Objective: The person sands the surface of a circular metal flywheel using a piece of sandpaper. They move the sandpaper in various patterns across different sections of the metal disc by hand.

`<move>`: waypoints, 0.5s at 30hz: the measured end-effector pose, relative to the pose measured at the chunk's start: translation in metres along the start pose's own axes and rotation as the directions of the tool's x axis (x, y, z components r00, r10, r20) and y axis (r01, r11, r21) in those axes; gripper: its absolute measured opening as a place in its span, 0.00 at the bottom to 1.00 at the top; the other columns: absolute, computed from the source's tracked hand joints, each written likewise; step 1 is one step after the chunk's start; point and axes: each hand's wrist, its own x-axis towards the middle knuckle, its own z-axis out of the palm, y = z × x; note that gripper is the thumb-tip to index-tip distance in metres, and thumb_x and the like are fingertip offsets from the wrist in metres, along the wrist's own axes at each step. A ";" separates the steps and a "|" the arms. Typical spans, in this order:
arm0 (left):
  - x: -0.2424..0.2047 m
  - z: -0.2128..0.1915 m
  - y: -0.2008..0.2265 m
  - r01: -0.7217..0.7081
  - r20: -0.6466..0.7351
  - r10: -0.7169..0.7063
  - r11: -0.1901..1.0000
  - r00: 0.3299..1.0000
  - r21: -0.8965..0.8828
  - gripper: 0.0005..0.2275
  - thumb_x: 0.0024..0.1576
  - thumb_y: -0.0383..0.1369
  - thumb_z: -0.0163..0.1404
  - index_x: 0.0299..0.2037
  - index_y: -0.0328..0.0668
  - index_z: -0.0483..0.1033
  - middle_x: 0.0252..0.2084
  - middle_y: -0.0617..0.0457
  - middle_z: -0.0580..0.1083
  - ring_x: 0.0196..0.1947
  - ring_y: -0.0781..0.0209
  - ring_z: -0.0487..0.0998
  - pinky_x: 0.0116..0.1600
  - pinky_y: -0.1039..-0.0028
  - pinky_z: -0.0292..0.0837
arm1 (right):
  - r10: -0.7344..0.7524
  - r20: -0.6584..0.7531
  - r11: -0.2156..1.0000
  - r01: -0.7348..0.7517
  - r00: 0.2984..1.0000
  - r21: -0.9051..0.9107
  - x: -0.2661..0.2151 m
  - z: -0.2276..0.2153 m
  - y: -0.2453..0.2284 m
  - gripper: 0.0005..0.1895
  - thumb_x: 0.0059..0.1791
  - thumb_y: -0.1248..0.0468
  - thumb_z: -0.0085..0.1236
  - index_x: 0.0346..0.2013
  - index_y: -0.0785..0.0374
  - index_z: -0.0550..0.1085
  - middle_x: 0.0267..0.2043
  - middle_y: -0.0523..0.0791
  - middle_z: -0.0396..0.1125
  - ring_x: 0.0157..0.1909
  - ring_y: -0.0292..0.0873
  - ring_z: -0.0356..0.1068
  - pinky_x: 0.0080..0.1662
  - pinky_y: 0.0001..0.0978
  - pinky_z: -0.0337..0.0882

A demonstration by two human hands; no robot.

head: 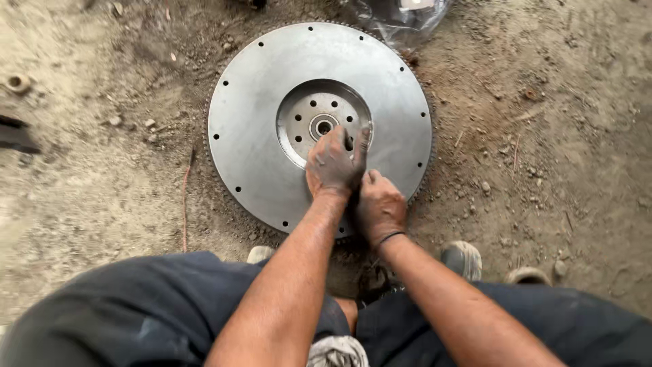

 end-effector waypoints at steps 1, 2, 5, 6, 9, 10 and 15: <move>-0.001 -0.001 -0.001 0.058 0.031 -0.057 0.997 0.998 -0.041 0.24 0.63 0.55 0.43 0.33 0.40 0.75 0.32 0.42 0.76 0.36 0.40 0.79 0.43 0.52 0.73 | 0.023 0.011 0.998 -0.024 1.000 0.062 -0.005 -0.010 -0.013 0.06 0.49 0.63 0.50 0.38 0.59 0.73 0.38 0.49 0.70 0.39 0.53 0.73 0.41 0.47 0.74; 0.003 -0.001 -0.002 0.112 0.059 -0.108 0.990 0.992 -0.080 0.24 0.62 0.55 0.44 0.33 0.40 0.76 0.32 0.42 0.77 0.36 0.39 0.79 0.42 0.51 0.73 | 0.043 0.015 0.991 -0.044 0.999 0.125 -0.003 -0.020 -0.022 0.07 0.48 0.62 0.50 0.38 0.60 0.72 0.39 0.49 0.70 0.42 0.54 0.73 0.42 0.47 0.74; 0.010 -0.006 -0.012 0.110 0.187 -0.102 0.993 0.977 -0.033 0.21 0.63 0.52 0.46 0.38 0.39 0.76 0.37 0.39 0.77 0.41 0.36 0.79 0.47 0.50 0.73 | -0.021 0.100 0.991 0.007 0.995 0.132 0.004 -0.048 -0.011 0.15 0.54 0.52 0.55 0.38 0.62 0.72 0.38 0.52 0.70 0.42 0.55 0.72 0.45 0.47 0.73; 0.014 -0.009 -0.014 0.082 0.228 -0.080 0.997 0.970 0.001 0.20 0.64 0.51 0.47 0.40 0.39 0.76 0.39 0.38 0.77 0.43 0.36 0.78 0.49 0.50 0.73 | 0.029 0.079 0.986 -0.041 0.996 0.161 0.012 -0.055 -0.001 0.14 0.53 0.52 0.56 0.39 0.61 0.73 0.40 0.52 0.71 0.42 0.54 0.73 0.45 0.46 0.74; 0.014 -0.018 -0.019 -0.070 0.392 -0.036 0.965 0.919 0.252 0.15 0.57 0.41 0.53 0.44 0.37 0.73 0.44 0.41 0.76 0.49 0.42 0.77 0.52 0.54 0.73 | 0.228 0.112 0.946 -0.247 0.967 0.209 0.035 -0.070 0.028 0.15 0.50 0.51 0.60 0.40 0.60 0.74 0.42 0.51 0.71 0.42 0.51 0.73 0.42 0.44 0.74; 0.012 -0.023 -0.022 -0.137 0.448 -0.013 0.944 0.894 0.299 0.14 0.56 0.37 0.52 0.47 0.38 0.73 0.48 0.42 0.75 0.53 0.43 0.76 0.55 0.55 0.72 | 0.323 0.183 0.916 -0.356 0.928 0.187 0.040 -0.075 0.034 0.17 0.49 0.50 0.61 0.38 0.61 0.73 0.41 0.51 0.71 0.42 0.50 0.72 0.42 0.44 0.74; 0.012 -0.058 -0.018 -0.370 0.718 -0.109 0.799 0.687 0.474 0.23 0.50 0.29 0.52 0.59 0.42 0.68 0.63 0.43 0.65 0.67 0.47 0.62 0.65 0.51 0.61 | 0.214 0.168 0.912 -0.258 0.962 0.318 0.000 -0.073 -0.014 0.15 0.47 0.51 0.65 0.35 0.59 0.75 0.39 0.49 0.72 0.41 0.51 0.73 0.43 0.44 0.74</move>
